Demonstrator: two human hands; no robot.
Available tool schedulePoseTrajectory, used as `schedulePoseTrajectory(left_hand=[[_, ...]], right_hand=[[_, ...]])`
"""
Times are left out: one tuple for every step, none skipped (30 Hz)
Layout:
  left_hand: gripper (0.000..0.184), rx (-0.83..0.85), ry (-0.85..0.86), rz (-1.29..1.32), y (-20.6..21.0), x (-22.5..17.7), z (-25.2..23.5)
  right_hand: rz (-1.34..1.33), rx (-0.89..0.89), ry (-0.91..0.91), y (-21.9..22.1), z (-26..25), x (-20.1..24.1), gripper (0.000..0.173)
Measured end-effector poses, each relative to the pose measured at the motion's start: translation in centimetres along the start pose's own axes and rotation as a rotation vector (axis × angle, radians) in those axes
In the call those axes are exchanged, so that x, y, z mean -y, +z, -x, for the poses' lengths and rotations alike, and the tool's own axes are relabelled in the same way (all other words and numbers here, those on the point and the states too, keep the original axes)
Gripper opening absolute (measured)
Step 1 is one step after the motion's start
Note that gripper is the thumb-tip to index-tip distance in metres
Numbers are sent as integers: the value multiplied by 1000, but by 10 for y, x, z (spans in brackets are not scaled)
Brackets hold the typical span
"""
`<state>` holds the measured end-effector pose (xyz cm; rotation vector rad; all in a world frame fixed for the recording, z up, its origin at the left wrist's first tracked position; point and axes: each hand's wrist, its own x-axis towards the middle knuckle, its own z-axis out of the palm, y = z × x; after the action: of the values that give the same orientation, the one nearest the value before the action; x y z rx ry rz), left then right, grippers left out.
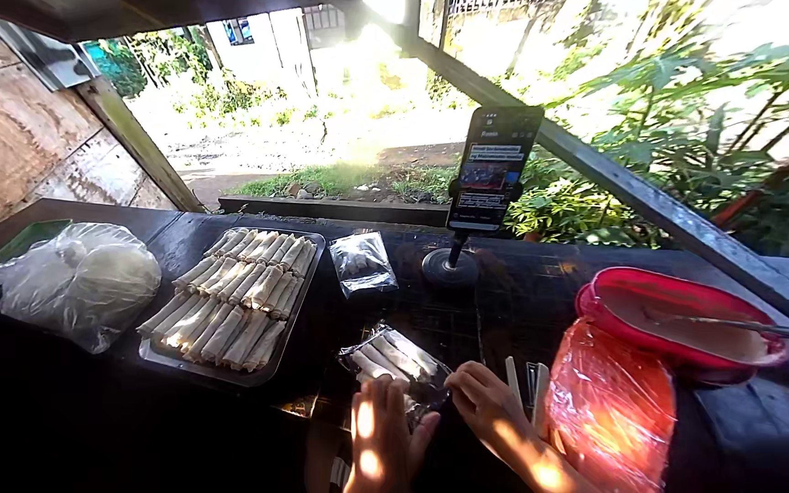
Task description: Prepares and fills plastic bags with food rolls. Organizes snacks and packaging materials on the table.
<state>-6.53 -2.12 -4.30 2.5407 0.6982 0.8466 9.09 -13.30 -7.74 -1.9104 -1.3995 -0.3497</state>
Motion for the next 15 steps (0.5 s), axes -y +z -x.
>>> schedulePoseTrajectory(left_hand=[[49, -52, 26, -51, 10, -4, 10], [44, -96, 44, -98, 20, -6, 17], [35, -129, 54, -136, 27, -5, 21], [24, -152, 50, -157, 32, -3, 24], [17, -173, 45, -161, 33, -1, 25], [15, -197, 47, -155, 31, 1, 26], [15, -206, 56, -129, 27, 3, 28], [15, -208, 63, -97, 21, 5, 31], [14, -207, 67, -72, 16, 8, 34], [13, -206, 63, -65, 11, 12, 37], [13, -210, 54, -74, 9, 14, 41], [15, -226, 45, -106, 10, 15, 43], [20, -233, 28, -134, 11, 15, 45], [26, -222, -4, -148, 13, 14, 44], [33, -200, -45, -157, 16, 12, 42]], right_hand=[[25, -7, -26, 2, 0, -2, 16], [32, 4, -49, 2, 0, -3, 17], [23, 11, -75, 3, 0, -3, 18], [6, 7, -107, 3, -1, -2, 19], [-19, -1, -138, 2, -3, 0, 18], [-51, -5, -169, 1, -5, 2, 17], [-85, -4, -199, 0, -6, 5, 16], [-113, 5, -225, 0, -6, 8, 15], [-125, 23, -246, 1, -5, 11, 14], [-121, 54, -256, 3, -5, 13, 13], [-110, 95, -257, 6, -4, 15, 15], [-96, 131, -254, 10, -2, 16, 20], [-79, 148, -251, 16, -2, 17, 23], [-65, 152, -248, 21, -3, 18, 24], [-52, 154, -243, 25, -5, 19, 25]])
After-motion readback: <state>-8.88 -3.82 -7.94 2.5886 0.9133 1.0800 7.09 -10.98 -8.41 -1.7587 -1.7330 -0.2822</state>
